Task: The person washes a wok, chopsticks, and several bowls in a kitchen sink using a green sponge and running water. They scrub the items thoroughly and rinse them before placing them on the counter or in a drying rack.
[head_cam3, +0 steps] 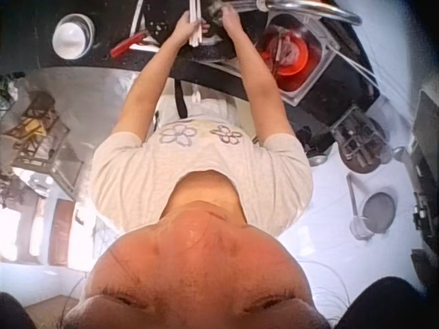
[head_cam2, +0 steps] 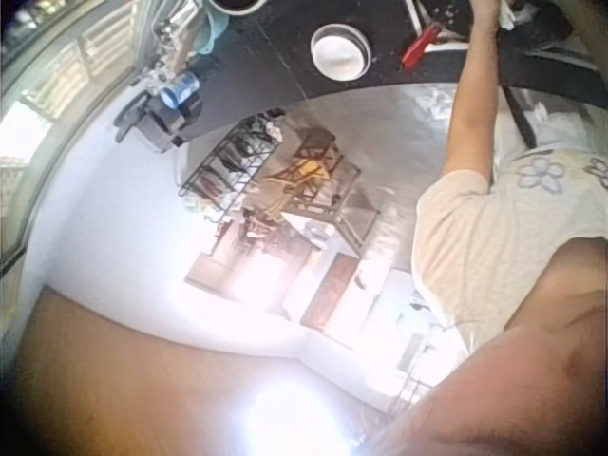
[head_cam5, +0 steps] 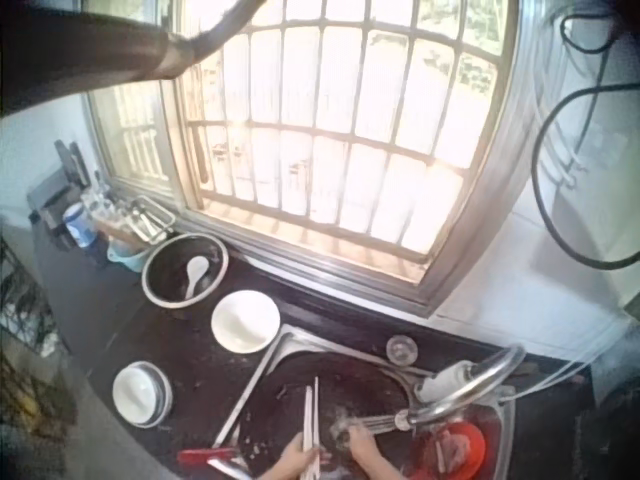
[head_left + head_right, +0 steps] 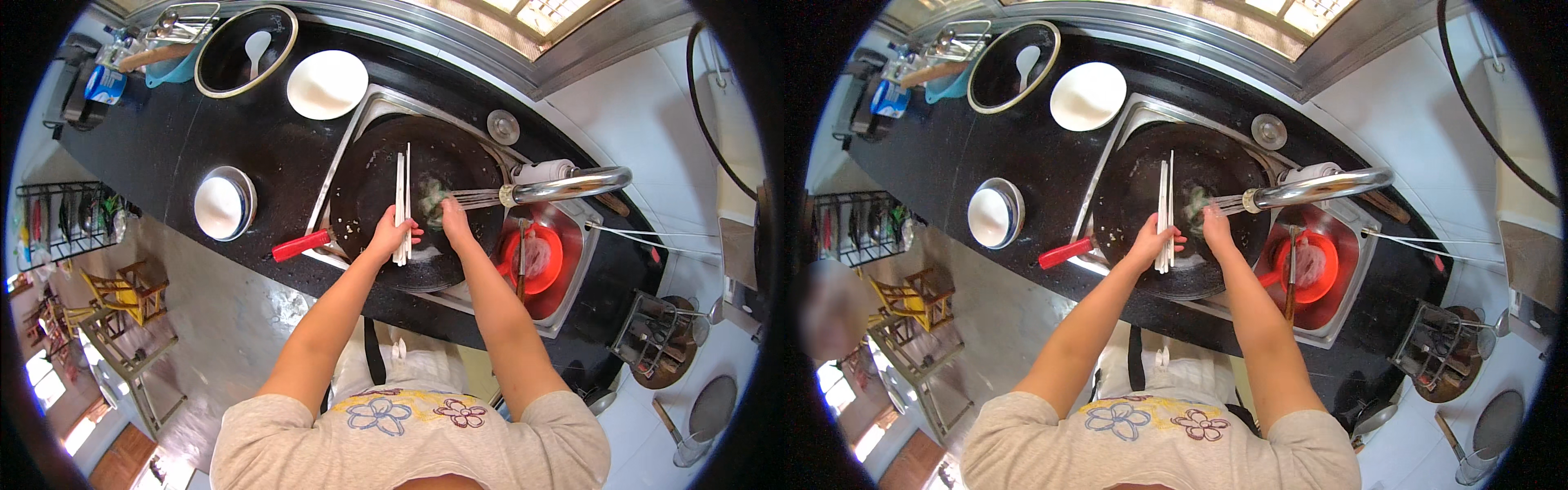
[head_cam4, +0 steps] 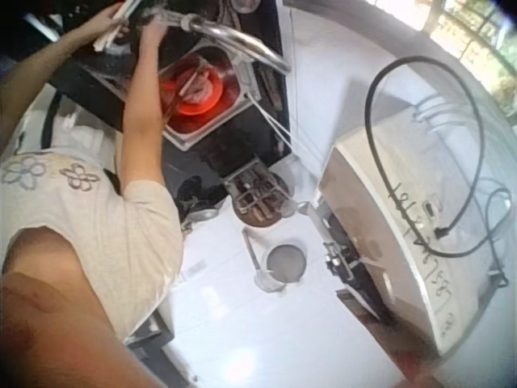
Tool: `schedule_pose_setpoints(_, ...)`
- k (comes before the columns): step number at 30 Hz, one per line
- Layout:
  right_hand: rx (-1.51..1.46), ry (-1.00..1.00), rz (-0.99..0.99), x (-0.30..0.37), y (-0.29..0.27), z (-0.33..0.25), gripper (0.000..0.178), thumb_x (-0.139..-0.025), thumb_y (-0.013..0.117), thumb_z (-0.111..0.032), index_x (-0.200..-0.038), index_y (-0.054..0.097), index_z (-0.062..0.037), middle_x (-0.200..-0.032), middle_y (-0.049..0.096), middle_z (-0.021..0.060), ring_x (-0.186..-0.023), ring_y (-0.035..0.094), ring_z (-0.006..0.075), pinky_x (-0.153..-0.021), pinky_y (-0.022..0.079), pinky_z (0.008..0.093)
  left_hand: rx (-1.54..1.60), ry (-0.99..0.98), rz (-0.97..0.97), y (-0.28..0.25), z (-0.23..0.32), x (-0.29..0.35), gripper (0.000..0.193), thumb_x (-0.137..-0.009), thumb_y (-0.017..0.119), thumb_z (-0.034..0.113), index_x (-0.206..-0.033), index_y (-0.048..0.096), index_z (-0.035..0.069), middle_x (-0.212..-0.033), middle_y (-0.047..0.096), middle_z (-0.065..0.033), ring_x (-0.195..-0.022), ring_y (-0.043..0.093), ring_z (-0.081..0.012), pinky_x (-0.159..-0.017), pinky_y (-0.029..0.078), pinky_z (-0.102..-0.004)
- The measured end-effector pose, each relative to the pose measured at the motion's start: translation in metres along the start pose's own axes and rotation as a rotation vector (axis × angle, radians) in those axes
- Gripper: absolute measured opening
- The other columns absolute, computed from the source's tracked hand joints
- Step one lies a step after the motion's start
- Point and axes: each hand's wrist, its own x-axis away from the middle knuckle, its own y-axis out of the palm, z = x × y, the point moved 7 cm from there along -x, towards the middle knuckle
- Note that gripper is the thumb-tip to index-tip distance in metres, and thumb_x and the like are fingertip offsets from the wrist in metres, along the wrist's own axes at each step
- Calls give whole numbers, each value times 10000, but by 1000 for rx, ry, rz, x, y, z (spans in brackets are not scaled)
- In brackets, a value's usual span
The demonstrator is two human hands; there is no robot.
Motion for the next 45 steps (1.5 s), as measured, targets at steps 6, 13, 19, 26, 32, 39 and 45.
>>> schedule_pose_setpoints(6, -402, 61, -313, 34, 32, -18, 219, -864, 538, -123, -1054, 573, -20, -974, 593, 42, -885, 532, 122, -804, 416, 267, -253, 12, -5, 17, -3, 4, 144, -947, 454, 143, -1073, 392, 114, -657, 479, -37, -494, 530, -156, -416, 478, -308)
schedule_pose_setpoints(13, -498, -53, -225, 32, 25, -43, 252, -890, 595, -224, -1065, 593, -42, -943, 628, 33, -834, 564, 93, -748, 453, 242, 363, -404, -381, 47, -2, 34, 339, -966, 404, 434, -810, 400, 134, -587, 297, 46, -430, 244, -24, -354, 201, -152)
schedule_pose_setpoints(19, -827, 107, -136, 20, 29, -35, 300, -946, 468, -307, -1045, 547, -35, -968, 644, 107, -832, 622, 182, -752, 511, 309, 835, -538, -560, 69, 10, 48, 402, -971, 354, 457, -796, 422, 102, -586, 305, 32, -419, 252, -15, -310, 221, -133)
schedule_pose_setpoints(26, -846, 176, -19, 17, 24, -36, 276, -887, 475, -184, -1037, 557, 33, -883, 636, 174, -815, 640, 240, -688, 533, 323, 655, -588, -501, 62, -1, 54, 399, -971, 355, 458, -786, 404, 108, -580, 308, 33, -399, 252, -15, -304, 189, -142)
schedule_pose_setpoints(32, -625, 330, -90, 39, 34, -35, 271, -849, 569, -238, -911, 576, 25, -756, 623, 138, -598, 583, 212, -545, 507, 322, 448, -551, -356, 52, -4, 41, 417, -966, 360, 474, -769, 375, 107, -571, 308, 37, -416, 242, -36, -336, 200, -165)
schedule_pose_setpoints(39, -680, 415, 94, -4, 39, -21, 246, -833, 621, -237, -844, 545, -3, -674, 568, 109, -489, 542, 216, -399, 462, 330, 467, -525, -252, 59, 7, 60, 398, -982, 327, 448, -744, 352, 129, -564, 290, 57, -421, 229, -17, -329, 186, -153)
schedule_pose_setpoints(45, -596, 344, 189, -73, -16, -9, 254, -836, 612, -205, -863, 517, 28, -674, 545, 121, -433, 513, 216, -383, 446, 338, 468, -549, -378, 75, 0, 121, 412, -976, 331, 468, -743, 343, 128, -584, 279, 54, -433, 212, -28, -333, 179, -160)
